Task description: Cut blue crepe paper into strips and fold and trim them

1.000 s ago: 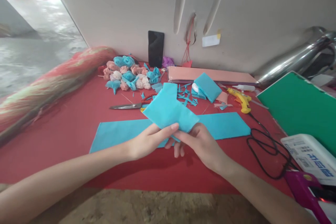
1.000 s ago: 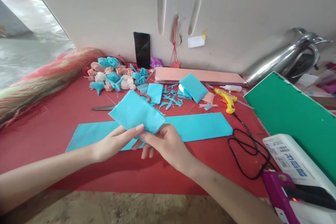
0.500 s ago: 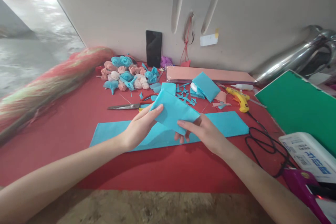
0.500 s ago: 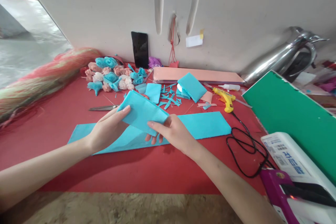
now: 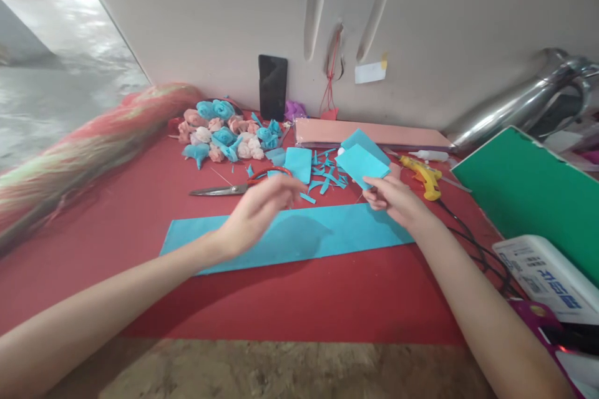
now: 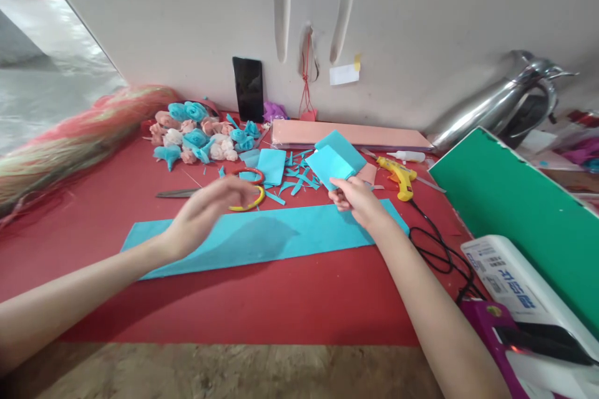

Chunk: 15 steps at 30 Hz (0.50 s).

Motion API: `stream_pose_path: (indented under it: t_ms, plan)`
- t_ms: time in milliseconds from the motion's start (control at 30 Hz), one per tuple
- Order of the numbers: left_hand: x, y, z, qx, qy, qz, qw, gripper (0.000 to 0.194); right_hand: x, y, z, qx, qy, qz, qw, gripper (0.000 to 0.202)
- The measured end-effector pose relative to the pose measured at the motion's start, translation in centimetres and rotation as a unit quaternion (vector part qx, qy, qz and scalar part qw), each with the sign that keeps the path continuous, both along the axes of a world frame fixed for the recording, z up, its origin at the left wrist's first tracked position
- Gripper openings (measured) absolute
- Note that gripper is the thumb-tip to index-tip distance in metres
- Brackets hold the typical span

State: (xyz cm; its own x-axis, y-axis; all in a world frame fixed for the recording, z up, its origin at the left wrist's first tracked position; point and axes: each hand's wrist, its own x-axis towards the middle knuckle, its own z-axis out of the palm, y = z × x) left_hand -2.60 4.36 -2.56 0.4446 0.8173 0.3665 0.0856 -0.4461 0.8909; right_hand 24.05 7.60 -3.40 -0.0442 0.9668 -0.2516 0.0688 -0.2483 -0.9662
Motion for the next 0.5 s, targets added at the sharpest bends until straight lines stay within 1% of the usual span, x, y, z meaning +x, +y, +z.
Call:
stream_pose_path:
  t_ms: [33, 67, 100, 133, 167, 200, 267, 333, 400, 500]
  plan:
    - [0.0, -0.3, -0.2, 0.064, 0.084, -0.060, 0.993, 0.023, -0.2, 0.0, -0.1, -0.007, 0.006, 0.009, 1.000, 0.039]
    - [0.1, -0.6, -0.5, 0.125, 0.158, -0.121, 0.972, 0.024, -0.6, -0.1, -0.2, -0.012, 0.011, 0.019, 1.000, 0.038]
    - [0.3, -0.9, -0.8, 0.180, 0.217, -0.173, 0.944, 0.026, -1.1, -0.1, -0.3, -0.015, 0.014, 0.030, 0.999, 0.038]
    - [0.4, -1.1, -1.1, 0.235, 0.263, -0.204, 0.913, 0.028, -1.7, 0.0, -0.5, -0.017, 0.015, 0.043, 0.999, 0.037]
    - [0.6, -1.4, -1.5, 0.285, 0.300, -0.222, 0.883, 0.029, -2.4, 0.2, -0.6, -0.017, 0.014, 0.056, 0.998, 0.038]
    - [0.8, -1.6, -1.8, 0.318, 0.326, -0.232, 0.860, 0.029, -3.2, 0.4, -0.7, -0.017, 0.011, 0.070, 0.997, 0.038]
    - [1.0, -1.7, -2.3, 0.349, 0.358, -0.239, 0.833, 0.028, -4.7, 1.3, -0.9, -0.007, -0.002, 0.089, 0.996, 0.038]
    - [1.1, -1.8, -2.5, 0.357, 0.378, -0.230, 0.823, 0.026, -5.9, 2.3, -0.8, 0.001, -0.027, 0.107, 0.994, 0.037]
    - [1.1, -1.8, -2.4, 0.363, 0.400, -0.206, 0.816, 0.025, -6.7, 3.0, -0.4, -0.002, -0.065, 0.132, 0.989, 0.036]
    - [1.0, -1.8, -1.9, 0.350, 0.441, -0.152, 0.812, 0.021, -6.4, 3.1, 0.2, 0.006, -0.149, 0.158, 0.976, 0.029]
